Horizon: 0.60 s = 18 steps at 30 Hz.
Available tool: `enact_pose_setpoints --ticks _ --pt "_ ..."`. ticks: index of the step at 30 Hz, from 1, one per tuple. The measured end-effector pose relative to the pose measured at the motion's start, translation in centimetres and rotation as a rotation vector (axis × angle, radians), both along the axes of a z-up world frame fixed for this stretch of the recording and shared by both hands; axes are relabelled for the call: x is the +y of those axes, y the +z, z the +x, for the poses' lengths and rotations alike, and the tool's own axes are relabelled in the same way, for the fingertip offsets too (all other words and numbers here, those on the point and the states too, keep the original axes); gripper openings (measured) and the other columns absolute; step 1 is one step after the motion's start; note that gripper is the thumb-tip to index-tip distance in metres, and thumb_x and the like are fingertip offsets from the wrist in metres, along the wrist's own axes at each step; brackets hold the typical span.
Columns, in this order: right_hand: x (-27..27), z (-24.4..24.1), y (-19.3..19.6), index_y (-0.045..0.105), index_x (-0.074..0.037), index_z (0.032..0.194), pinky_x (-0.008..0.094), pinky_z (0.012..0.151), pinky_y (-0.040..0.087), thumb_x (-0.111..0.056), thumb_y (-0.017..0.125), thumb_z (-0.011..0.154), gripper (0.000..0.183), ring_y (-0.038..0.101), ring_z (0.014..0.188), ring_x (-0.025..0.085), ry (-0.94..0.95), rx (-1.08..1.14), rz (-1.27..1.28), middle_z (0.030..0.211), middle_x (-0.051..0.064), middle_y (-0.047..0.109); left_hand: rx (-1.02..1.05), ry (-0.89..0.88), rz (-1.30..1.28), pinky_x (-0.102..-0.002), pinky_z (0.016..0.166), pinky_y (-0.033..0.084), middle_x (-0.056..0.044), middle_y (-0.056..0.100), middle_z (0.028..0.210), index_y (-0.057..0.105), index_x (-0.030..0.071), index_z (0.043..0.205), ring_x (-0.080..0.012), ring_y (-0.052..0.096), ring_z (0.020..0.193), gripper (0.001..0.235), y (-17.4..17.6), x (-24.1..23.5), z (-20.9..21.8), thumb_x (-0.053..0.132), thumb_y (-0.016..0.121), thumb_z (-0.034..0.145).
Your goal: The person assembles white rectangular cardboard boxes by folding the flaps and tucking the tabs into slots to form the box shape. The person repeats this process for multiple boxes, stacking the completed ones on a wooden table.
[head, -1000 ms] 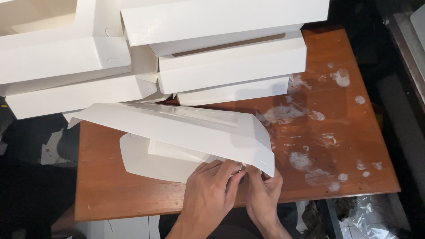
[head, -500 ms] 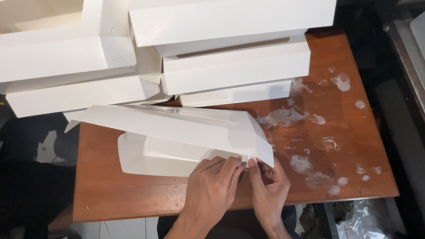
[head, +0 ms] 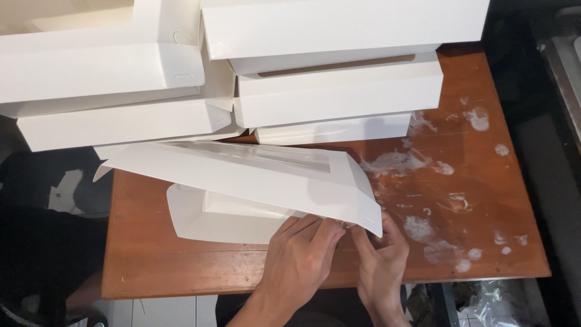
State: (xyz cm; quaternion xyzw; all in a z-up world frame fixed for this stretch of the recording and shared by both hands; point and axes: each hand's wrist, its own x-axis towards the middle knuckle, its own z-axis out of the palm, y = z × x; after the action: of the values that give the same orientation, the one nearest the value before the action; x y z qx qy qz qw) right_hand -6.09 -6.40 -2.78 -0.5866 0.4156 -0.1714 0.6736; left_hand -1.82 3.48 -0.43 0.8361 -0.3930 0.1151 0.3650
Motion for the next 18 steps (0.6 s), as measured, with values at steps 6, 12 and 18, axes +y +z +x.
enact_pose_setpoints --ticks 6,12,18 --pt "0.1 0.1 0.4 0.060 -0.001 0.099 0.030 0.077 0.046 -0.008 0.059 0.069 0.031 0.058 0.089 0.018 0.002 0.010 0.077 0.093 0.009 0.063 -0.030 -0.037 -0.018 -0.028 0.053 0.039 -0.003 0.054 0.062 0.051 0.004 0.081 -0.0185 0.052 0.059 0.005 0.4 0.2 0.3 0.000 0.053 0.081" --pt "0.5 -0.6 -1.5 0.058 0.002 0.099 0.027 0.068 0.048 -0.001 0.058 0.072 0.027 0.057 0.080 0.016 0.006 -0.135 0.009 0.086 0.009 0.062 -0.064 -0.059 -0.020 -0.027 0.056 0.039 -0.004 0.054 0.063 0.050 0.004 0.080 -0.0184 0.053 0.060 0.007 0.9 0.1 0.4 -0.002 0.051 0.082" --pt "0.7 -1.3 -2.6 0.060 0.001 0.094 0.028 0.079 0.048 -0.010 0.056 0.075 0.022 0.057 0.092 0.016 0.098 -0.187 -0.139 0.095 0.011 0.063 -0.035 -0.023 -0.008 -0.029 0.055 0.038 -0.004 0.057 0.066 0.051 0.003 0.082 -0.0196 0.054 0.066 0.001 0.1 0.5 0.5 0.002 0.052 0.082"
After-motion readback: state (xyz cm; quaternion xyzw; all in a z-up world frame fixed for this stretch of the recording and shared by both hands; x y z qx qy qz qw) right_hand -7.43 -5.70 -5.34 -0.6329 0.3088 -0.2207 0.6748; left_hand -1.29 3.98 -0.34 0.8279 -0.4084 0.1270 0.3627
